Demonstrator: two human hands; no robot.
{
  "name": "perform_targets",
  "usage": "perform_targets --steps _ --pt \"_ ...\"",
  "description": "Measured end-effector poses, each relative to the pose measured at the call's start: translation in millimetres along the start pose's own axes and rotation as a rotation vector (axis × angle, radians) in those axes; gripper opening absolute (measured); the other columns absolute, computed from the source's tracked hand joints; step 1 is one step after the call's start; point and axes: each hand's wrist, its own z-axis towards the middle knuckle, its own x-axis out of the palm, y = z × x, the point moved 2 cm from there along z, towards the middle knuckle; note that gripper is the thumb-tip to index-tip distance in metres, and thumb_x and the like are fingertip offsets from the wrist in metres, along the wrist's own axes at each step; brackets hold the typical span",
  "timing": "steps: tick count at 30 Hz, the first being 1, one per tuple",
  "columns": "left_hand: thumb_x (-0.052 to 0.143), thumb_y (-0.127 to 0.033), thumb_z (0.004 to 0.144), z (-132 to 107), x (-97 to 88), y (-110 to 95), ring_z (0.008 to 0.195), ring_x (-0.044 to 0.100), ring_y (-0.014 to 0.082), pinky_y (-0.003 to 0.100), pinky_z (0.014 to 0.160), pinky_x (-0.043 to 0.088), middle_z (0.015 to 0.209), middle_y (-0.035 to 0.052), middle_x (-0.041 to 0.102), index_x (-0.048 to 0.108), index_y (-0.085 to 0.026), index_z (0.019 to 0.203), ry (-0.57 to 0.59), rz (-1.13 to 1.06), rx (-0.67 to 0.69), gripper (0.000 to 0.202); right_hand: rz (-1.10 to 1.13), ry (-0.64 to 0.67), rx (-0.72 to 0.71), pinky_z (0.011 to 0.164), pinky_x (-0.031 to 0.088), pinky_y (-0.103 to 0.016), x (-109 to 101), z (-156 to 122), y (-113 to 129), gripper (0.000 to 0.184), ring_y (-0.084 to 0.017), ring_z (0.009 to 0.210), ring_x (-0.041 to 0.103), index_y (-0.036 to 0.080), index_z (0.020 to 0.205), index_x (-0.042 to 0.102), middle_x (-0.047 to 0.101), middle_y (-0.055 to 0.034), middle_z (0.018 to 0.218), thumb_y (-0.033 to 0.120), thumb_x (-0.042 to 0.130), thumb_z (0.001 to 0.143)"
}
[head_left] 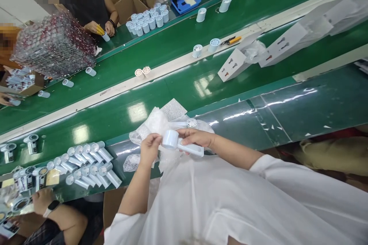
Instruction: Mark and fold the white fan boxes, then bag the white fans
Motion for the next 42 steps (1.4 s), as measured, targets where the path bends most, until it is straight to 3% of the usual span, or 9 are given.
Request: perform_targets --steps 4,10,13,22,28,31,36,39,42 --pt "0.057 -0.031 0.086 -2 -1.3 -25 0.065 0.056 0.0127 0.025 0.065 0.046 0.070 -0.0007 0.061 0.061 -0.018 0.082 -0.045 0.044 0.085 0.014 -0.061 -0.237 -0.025 0.052 0.059 -0.026 11 -15 5 0.045 -0.017 0.072 0.071 0.019 0.111 0.057 0.063 -0.0059 0.108 0.030 0.078 0.072" --pt "0.050 -0.010 0.087 -6 12.2 -57 0.078 0.057 0.0173 0.031 0.072 0.047 0.083 0.0052 0.062 0.055 -0.019 0.092 -0.042 0.385 0.784 0.012 0.049 -0.390 -0.087 0.048 0.058 -0.029 32 -34 19 0.043 -0.019 0.068 0.070 0.020 0.102 0.050 0.066 -0.0028 0.092 0.030 0.079 0.071" --pt "0.046 -0.004 0.084 -15 28.9 -60 0.076 0.057 0.0189 0.033 0.070 0.047 0.083 0.0075 0.062 0.054 -0.018 0.098 0.052 0.481 0.939 0.022 0.211 -0.480 -0.131 0.052 0.059 -0.032 36 -40 25 0.044 -0.020 0.068 0.070 0.022 0.101 0.045 0.065 -0.0004 0.086 0.024 0.077 0.072" --pt "0.043 -0.010 0.086 -11 57.1 -96 0.074 0.058 0.0178 0.031 0.069 0.048 0.080 0.0061 0.063 0.058 -0.018 0.091 0.079 0.382 0.894 0.017 0.236 -0.543 -0.147 0.056 0.057 -0.029 29 -52 24 0.033 -0.015 0.067 0.064 0.022 0.089 0.047 0.062 0.0025 0.077 0.026 0.075 0.072" --pt "0.048 -0.017 0.090 -14 50.8 -102 0.070 0.060 0.0138 0.025 0.066 0.047 0.075 0.0019 0.063 0.058 -0.019 0.085 0.241 0.208 0.623 0.012 -0.727 -0.729 -0.289 0.062 0.052 -0.027 55 -107 60 0.024 -0.014 0.072 0.054 0.019 0.069 0.054 0.055 -0.0014 0.075 0.036 0.068 0.080" --pt "0.049 -0.018 0.091 -21 38.6 -114 0.068 0.059 0.0124 0.024 0.064 0.047 0.073 0.0005 0.062 0.058 -0.019 0.084 0.225 0.099 0.540 0.011 -0.979 -0.591 -0.334 0.061 0.047 -0.025 81 -140 82 0.023 -0.012 0.065 0.049 0.020 0.065 0.057 0.054 -0.0010 0.070 0.033 0.065 0.082" --pt "0.051 -0.014 0.089 -22 33.1 -142 0.070 0.059 0.0126 0.025 0.066 0.049 0.076 0.0010 0.061 0.057 -0.020 0.089 0.334 -0.098 0.659 0.009 -0.373 -0.527 -0.264 0.067 0.055 -0.035 67 -165 86 0.030 -0.017 0.071 0.059 0.022 0.073 0.060 0.059 -0.0027 0.075 0.050 0.068 0.079" --pt "0.046 -0.009 0.085 -28 66.6 -148 0.079 0.063 0.0149 0.029 0.076 0.053 0.080 0.0031 0.065 0.058 -0.021 0.089 0.562 -0.123 0.822 0.017 0.029 -0.473 -0.064 0.070 0.058 -0.044 48 -142 59 0.050 -0.025 0.082 0.064 0.020 0.091 0.062 0.065 -0.0086 0.085 0.068 0.055 0.079" --pt "0.048 -0.005 0.077 -41 104.9 -145 0.089 0.065 0.0173 0.030 0.086 0.054 0.087 0.0046 0.069 0.061 -0.020 0.083 0.815 -0.054 0.960 0.021 0.164 -0.409 0.077 0.076 0.058 -0.039 43 -115 34 0.042 -0.026 0.088 0.068 0.018 0.107 0.061 0.069 -0.0105 0.092 0.048 0.065 0.078"
